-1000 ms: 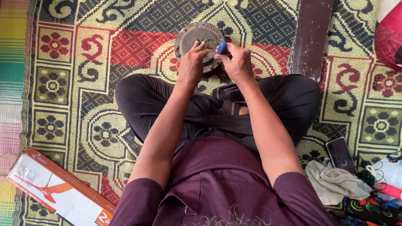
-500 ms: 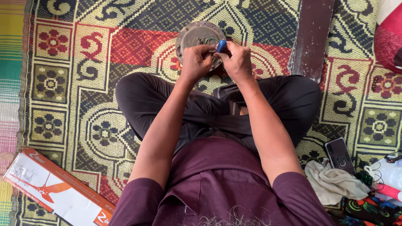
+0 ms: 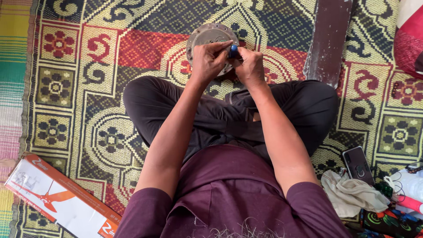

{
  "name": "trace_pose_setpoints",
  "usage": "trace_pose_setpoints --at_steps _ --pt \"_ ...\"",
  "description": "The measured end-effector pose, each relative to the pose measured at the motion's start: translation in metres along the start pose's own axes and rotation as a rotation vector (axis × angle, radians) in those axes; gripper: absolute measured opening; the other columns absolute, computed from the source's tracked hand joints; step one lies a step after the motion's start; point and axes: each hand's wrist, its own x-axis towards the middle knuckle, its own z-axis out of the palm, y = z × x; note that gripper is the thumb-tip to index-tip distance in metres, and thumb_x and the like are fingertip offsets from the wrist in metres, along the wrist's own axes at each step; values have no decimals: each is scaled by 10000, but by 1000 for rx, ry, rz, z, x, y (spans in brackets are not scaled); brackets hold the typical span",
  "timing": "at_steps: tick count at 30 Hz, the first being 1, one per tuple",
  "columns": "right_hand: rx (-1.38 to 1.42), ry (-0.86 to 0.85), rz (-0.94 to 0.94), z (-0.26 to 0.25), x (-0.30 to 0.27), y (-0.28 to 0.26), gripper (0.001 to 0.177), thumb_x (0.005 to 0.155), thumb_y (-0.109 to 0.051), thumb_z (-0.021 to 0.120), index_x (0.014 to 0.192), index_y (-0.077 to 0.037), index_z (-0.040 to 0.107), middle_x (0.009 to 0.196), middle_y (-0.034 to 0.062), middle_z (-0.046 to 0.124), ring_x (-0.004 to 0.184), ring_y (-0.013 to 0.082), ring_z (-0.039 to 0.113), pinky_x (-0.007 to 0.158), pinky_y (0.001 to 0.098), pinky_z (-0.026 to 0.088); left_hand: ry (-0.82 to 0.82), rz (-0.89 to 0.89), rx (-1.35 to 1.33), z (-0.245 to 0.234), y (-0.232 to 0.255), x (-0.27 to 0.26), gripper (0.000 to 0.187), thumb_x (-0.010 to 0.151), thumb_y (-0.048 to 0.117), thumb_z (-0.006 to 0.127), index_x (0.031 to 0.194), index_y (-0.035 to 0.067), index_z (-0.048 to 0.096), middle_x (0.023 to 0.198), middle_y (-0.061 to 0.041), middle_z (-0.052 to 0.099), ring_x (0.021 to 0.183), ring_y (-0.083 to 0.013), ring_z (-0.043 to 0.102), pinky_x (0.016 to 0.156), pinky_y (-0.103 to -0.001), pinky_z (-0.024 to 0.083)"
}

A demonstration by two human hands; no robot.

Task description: The person sits cross-legged on a rug and uses a blue-handled screwdriver to manipulate wires and screws on a circular metal electrical component, likely a fan motor. They repeatedly tighten and loosen screws while adjusting the internal wiring.

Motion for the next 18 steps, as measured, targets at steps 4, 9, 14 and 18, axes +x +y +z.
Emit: trace_pose_setpoints --at_steps 4,9,14,18 --pt "2 15 -24 0 1 0 189 883 -82 822 974 41 711 869 201 748 793 315 770 661 387 580 12 32 1 0 3 2 259 903 78 681 1135 48 790 773 -91 788 595 -19 594 537 -251 503" --pt "35 -20 -43 2 1 7 186 950 -87 787 912 58 677 842 193 742 771 308 770 630 383 571 33 143 -47 -1 6 0 223 970 143 732 1160 35 778 889 -127 790 746 -96 716 678 -289 589" --pt "-62 -53 -99 11 2 9 179 968 -54 758 879 66 659 797 203 707 722 313 743 634 383 564 128 324 198 3 12 11 262 865 276 847 964 37 810 869 -119 776 693 -203 739 624 -328 573" --pt "18 -19 -182 7 4 4 151 901 -68 754 934 57 675 867 194 725 780 305 754 681 373 592 185 253 436 1 23 16 331 779 340 880 801 17 812 776 -157 737 629 -263 690 583 -387 523"
